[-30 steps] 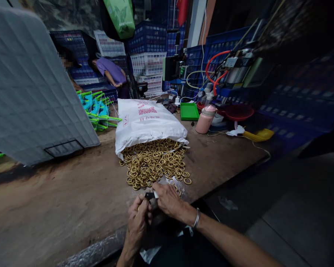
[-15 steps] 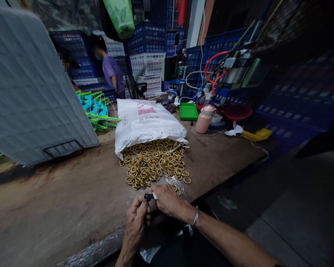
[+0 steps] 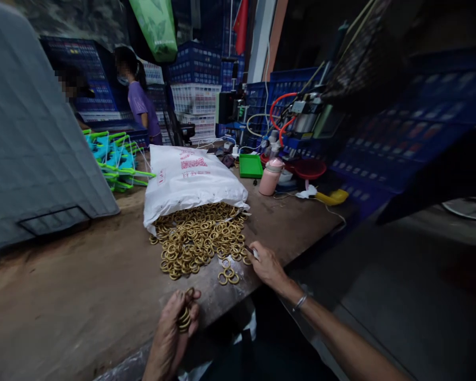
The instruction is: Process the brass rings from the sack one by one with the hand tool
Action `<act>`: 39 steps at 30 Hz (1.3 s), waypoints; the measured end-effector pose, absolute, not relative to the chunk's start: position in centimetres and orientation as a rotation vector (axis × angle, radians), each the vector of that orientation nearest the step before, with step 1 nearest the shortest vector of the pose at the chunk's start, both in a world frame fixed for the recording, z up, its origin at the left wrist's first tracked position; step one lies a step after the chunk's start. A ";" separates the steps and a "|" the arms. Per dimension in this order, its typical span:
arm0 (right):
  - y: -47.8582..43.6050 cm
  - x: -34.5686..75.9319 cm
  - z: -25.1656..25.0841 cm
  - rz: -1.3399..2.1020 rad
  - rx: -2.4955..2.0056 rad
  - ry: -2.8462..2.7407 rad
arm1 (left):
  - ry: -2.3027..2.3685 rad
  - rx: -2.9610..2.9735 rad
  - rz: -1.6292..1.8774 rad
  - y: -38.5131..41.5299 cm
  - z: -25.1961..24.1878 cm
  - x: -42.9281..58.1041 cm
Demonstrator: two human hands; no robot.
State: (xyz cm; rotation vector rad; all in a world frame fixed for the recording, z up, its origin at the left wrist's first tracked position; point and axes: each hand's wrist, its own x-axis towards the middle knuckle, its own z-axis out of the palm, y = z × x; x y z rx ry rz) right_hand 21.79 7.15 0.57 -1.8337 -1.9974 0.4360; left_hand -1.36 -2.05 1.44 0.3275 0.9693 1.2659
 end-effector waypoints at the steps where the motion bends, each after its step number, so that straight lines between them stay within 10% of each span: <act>1: 6.9 22.5 0.4 0.428 -1.871 -1.996 | 0.983 0.317 1.263 -2.0 1.2 -1.3; 17: 5.7 21.3 -1.0 0.369 -1.942 -2.010 | 0.860 0.018 1.206 -1.6 -1.0 -0.7; 39: 5.4 12.4 1.3 1.711 -1.318 -1.435 | 1.407 1.109 1.325 -0.1 0.0 0.5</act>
